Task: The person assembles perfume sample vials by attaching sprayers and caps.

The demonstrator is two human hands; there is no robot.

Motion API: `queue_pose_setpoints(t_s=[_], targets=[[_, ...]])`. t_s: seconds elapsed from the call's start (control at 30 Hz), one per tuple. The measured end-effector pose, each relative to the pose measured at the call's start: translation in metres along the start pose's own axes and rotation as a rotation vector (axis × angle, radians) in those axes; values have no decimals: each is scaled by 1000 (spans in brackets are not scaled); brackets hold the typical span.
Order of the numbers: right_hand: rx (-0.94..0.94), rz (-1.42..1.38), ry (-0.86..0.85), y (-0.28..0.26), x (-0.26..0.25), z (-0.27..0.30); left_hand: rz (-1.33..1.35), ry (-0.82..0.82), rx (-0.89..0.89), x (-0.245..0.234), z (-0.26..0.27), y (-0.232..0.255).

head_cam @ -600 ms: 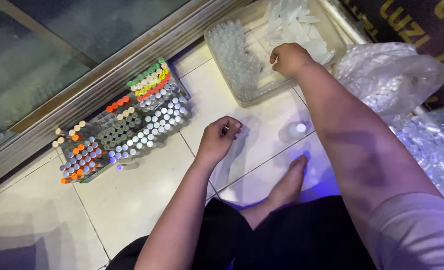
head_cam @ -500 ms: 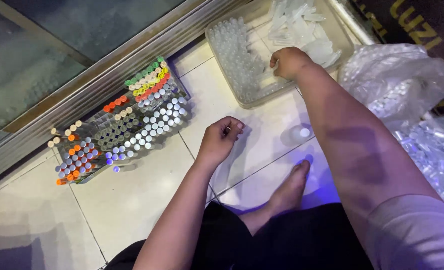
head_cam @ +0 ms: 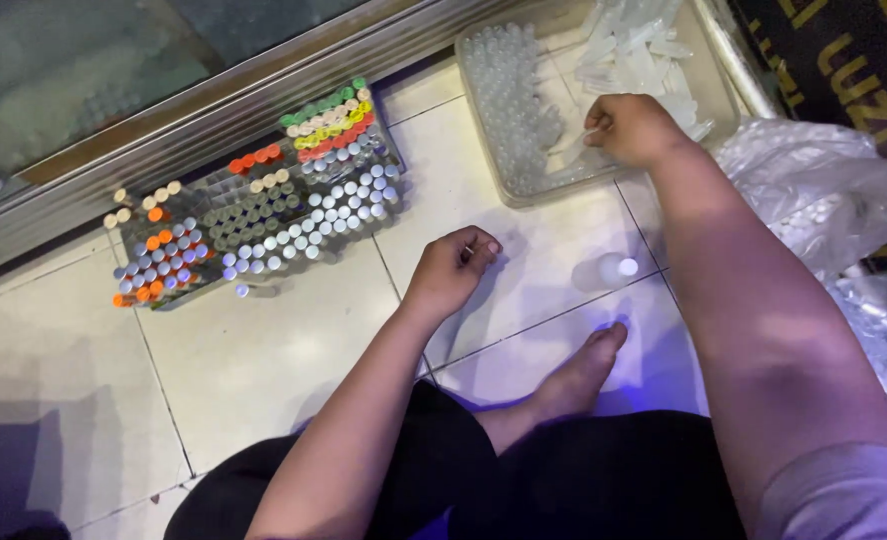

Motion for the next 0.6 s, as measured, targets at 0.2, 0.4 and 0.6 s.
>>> queue_pose_setpoints(t_s=[0.2, 0.4, 0.6], targets=[[-130, 91, 212, -67, -57, 98, -128, 49, 90, -18, 31, 33], [-304, 60, 87, -180, -60, 228, -85, 167, 266, -36, 81, 67], [-438, 27, -94, -245, -12, 285, -33, 134, 291, -39, 125, 82]])
Point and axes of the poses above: each hand's wrist, its own z-axis away from the middle knuckle, its own x-axis out of the palm, y = z × x, the point moved 3 cm from there along -z, towards the middle knuckle, and after that the axes turned 4 degrees about -z, right-handed, at the moved point
